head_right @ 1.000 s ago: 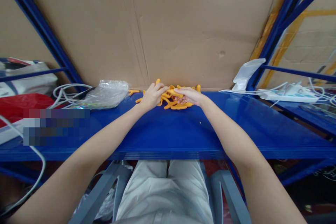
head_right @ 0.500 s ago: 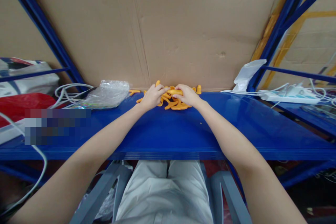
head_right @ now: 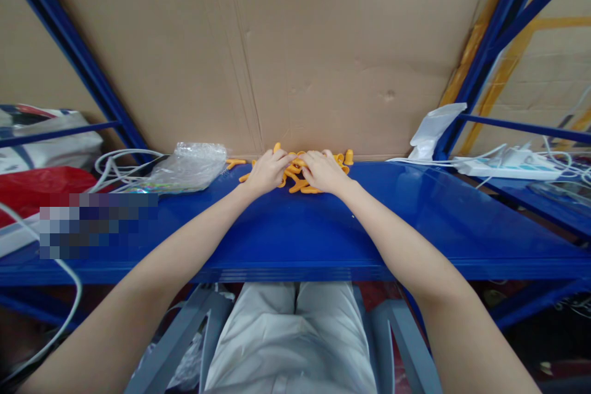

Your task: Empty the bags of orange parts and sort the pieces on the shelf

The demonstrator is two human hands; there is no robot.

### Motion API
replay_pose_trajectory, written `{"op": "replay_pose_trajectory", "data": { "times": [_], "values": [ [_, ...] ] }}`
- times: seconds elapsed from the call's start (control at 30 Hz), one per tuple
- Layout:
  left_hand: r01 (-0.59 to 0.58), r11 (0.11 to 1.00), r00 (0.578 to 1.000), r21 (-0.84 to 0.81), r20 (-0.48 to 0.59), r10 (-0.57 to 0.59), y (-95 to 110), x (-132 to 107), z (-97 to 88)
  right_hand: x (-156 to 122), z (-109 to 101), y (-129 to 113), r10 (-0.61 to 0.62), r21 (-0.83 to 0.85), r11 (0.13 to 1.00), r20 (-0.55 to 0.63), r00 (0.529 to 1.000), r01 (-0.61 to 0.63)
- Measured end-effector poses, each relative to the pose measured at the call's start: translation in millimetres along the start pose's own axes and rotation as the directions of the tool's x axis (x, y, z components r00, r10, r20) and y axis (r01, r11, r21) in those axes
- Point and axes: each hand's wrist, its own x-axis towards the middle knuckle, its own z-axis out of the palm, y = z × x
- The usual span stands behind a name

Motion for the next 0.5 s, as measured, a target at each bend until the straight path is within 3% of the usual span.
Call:
{"op": "replay_pose_trajectory", "data": {
  "times": [0.5],
  "values": [
    [0.054,0.997,0.998,-0.053,-0.033,-0.056,-10.9,-0.2,6.3,2.3,-8.9,4.3,-0.110,-0.202,0.973,0.009,0.994,0.109]
  ]
}}
